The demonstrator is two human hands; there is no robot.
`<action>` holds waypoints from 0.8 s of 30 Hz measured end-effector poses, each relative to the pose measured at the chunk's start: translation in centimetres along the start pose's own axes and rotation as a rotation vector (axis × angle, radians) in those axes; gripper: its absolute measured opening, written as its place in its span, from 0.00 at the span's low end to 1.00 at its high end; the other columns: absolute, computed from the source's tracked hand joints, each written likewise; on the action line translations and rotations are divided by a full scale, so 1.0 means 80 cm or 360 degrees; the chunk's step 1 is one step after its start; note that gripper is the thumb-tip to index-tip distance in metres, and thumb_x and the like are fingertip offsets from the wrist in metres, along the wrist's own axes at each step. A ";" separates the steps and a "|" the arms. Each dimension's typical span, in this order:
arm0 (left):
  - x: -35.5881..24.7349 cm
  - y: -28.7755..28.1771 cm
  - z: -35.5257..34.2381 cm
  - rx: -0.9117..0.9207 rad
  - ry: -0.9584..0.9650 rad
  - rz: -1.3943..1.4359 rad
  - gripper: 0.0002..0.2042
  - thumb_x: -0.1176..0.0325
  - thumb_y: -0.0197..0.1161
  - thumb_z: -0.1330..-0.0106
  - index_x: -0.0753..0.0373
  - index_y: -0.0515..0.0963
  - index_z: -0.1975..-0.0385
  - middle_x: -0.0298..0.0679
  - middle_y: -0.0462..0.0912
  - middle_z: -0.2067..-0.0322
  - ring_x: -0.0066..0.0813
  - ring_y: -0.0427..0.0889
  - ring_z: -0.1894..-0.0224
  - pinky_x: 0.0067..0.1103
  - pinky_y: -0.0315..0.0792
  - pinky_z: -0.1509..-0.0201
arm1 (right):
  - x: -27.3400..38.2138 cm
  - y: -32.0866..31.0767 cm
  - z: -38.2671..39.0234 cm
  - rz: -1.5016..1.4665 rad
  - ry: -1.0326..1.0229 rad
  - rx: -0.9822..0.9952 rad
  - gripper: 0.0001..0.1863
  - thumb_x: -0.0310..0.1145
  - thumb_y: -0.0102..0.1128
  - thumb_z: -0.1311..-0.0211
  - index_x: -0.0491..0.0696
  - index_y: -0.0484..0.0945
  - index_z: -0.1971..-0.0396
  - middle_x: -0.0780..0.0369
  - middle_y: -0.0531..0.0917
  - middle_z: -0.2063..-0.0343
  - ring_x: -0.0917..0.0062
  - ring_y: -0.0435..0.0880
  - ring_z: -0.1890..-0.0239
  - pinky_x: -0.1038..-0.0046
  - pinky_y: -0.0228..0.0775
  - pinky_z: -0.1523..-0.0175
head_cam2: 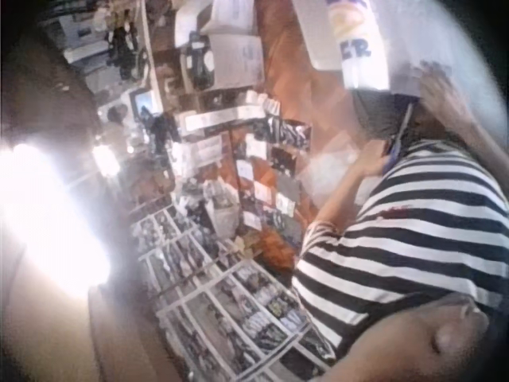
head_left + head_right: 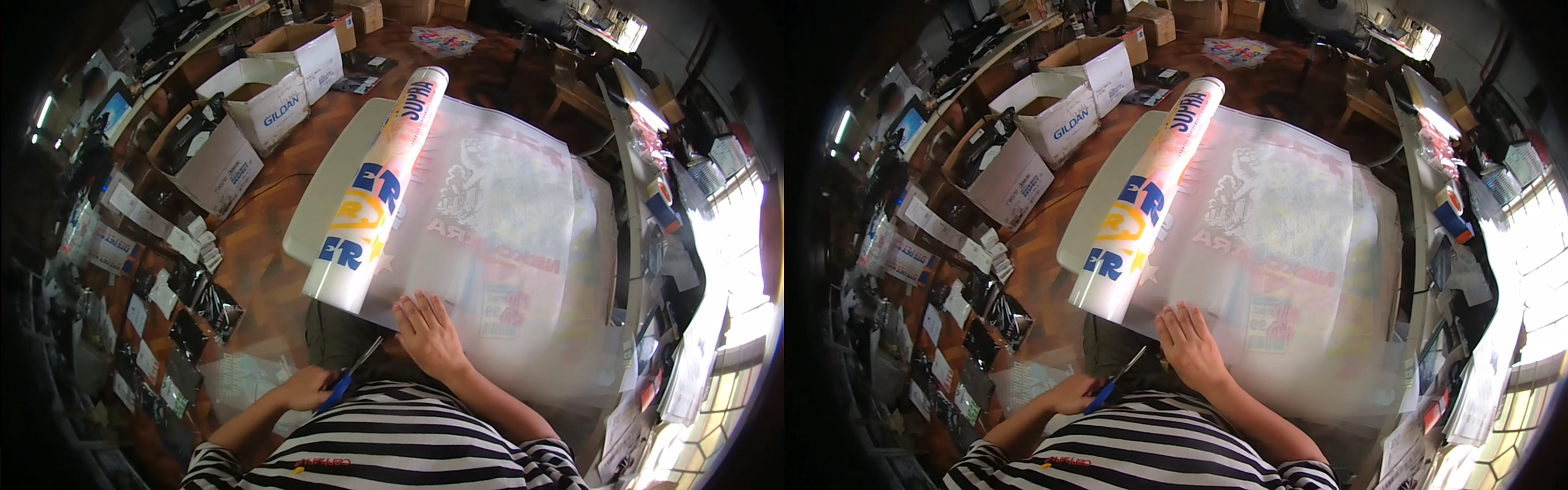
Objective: The person uses blue-handled scissors to cut sections from a large roll of translucent printed material on a wooden table. They repeatedly unroll the sheet, cut a section, and move the cut piece aside to reveal the next design on the roll.
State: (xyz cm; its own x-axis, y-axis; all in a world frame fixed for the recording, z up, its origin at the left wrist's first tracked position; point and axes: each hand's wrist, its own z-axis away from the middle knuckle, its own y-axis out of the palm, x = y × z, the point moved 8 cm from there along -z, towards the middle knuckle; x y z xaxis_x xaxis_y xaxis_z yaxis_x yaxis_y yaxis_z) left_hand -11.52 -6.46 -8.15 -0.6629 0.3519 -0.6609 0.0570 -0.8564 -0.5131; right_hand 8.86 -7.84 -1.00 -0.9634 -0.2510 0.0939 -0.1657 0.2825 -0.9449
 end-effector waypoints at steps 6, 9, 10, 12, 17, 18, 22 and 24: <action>-0.036 -0.005 -0.023 -0.0056 0.0175 0.0734 0.15 0.66 0.64 0.45 0.66 0.78 0.60 0.36 0.79 0.79 0.21 0.75 0.76 0.20 0.68 0.70 | 0.010 -0.004 0.009 0.0034 -0.0110 -0.0112 0.28 0.43 0.64 0.56 0.42 0.77 0.54 0.57 0.78 0.51 0.59 0.74 0.46 0.58 0.61 0.38; -0.039 -0.002 -0.025 -0.0096 0.0154 0.0885 0.14 0.67 0.63 0.45 0.67 0.79 0.60 0.33 0.77 0.79 0.18 0.73 0.76 0.17 0.67 0.71 | 0.011 -0.005 0.013 -0.0006 -0.0072 -0.0164 0.24 0.39 0.60 0.52 0.41 0.77 0.55 0.57 0.78 0.52 0.59 0.76 0.48 0.59 0.63 0.39; -0.039 0.000 -0.024 -0.0104 0.0104 0.0951 0.14 0.68 0.63 0.45 0.67 0.80 0.60 0.32 0.77 0.79 0.18 0.73 0.76 0.16 0.67 0.71 | 0.012 -0.006 0.014 0.0015 -0.0080 -0.0181 0.23 0.38 0.59 0.51 0.41 0.77 0.55 0.57 0.78 0.52 0.59 0.76 0.48 0.59 0.64 0.39; -0.042 -0.001 -0.025 -0.0055 -0.0087 0.0928 0.13 0.67 0.63 0.45 0.68 0.79 0.62 0.32 0.76 0.79 0.18 0.73 0.77 0.15 0.66 0.71 | 0.012 -0.009 0.015 0.0054 -0.0098 -0.0218 0.21 0.36 0.56 0.49 0.41 0.77 0.55 0.57 0.78 0.52 0.60 0.76 0.49 0.60 0.65 0.40; -0.054 0.001 -0.034 -0.0039 -0.0178 0.1192 0.12 0.66 0.62 0.43 0.69 0.78 0.64 0.32 0.77 0.80 0.16 0.73 0.78 0.14 0.64 0.72 | 0.014 -0.011 0.014 0.0016 -0.0089 -0.0264 0.21 0.33 0.54 0.50 0.40 0.78 0.56 0.57 0.79 0.53 0.63 0.77 0.49 0.62 0.65 0.41; -0.052 -0.001 -0.039 -0.0070 -0.0166 0.1248 0.12 0.66 0.62 0.42 0.69 0.78 0.65 0.32 0.77 0.80 0.16 0.73 0.77 0.14 0.64 0.73 | 0.015 -0.013 0.013 0.0007 -0.0097 -0.0266 0.21 0.33 0.54 0.51 0.40 0.78 0.56 0.57 0.79 0.54 0.64 0.77 0.49 0.62 0.65 0.42; -0.081 -0.038 -0.065 -0.0228 -0.0278 0.1439 0.11 0.64 0.61 0.40 0.67 0.78 0.69 0.33 0.77 0.79 0.17 0.74 0.77 0.14 0.64 0.74 | 0.011 -0.013 0.014 -0.0055 -0.0059 -0.0305 0.21 0.34 0.56 0.53 0.40 0.78 0.57 0.57 0.79 0.53 0.65 0.77 0.49 0.63 0.66 0.41; -0.092 -0.054 -0.086 -0.0215 -0.0391 0.1309 0.10 0.63 0.61 0.40 0.64 0.78 0.71 0.33 0.77 0.79 0.17 0.72 0.80 0.13 0.62 0.77 | 0.008 -0.003 0.017 -0.0135 0.0004 -0.0285 0.20 0.34 0.57 0.53 0.41 0.79 0.59 0.57 0.79 0.53 0.65 0.77 0.48 0.63 0.66 0.41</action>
State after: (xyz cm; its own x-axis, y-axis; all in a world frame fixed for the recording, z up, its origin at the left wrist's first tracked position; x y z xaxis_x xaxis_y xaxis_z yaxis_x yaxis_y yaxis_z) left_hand -1.76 -2.72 -4.86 -0.5140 -0.4639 -0.7216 0.6665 -0.7455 0.0046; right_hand 8.59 -9.28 -1.14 -0.9450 -0.2784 0.1717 -0.2806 0.4207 -0.8627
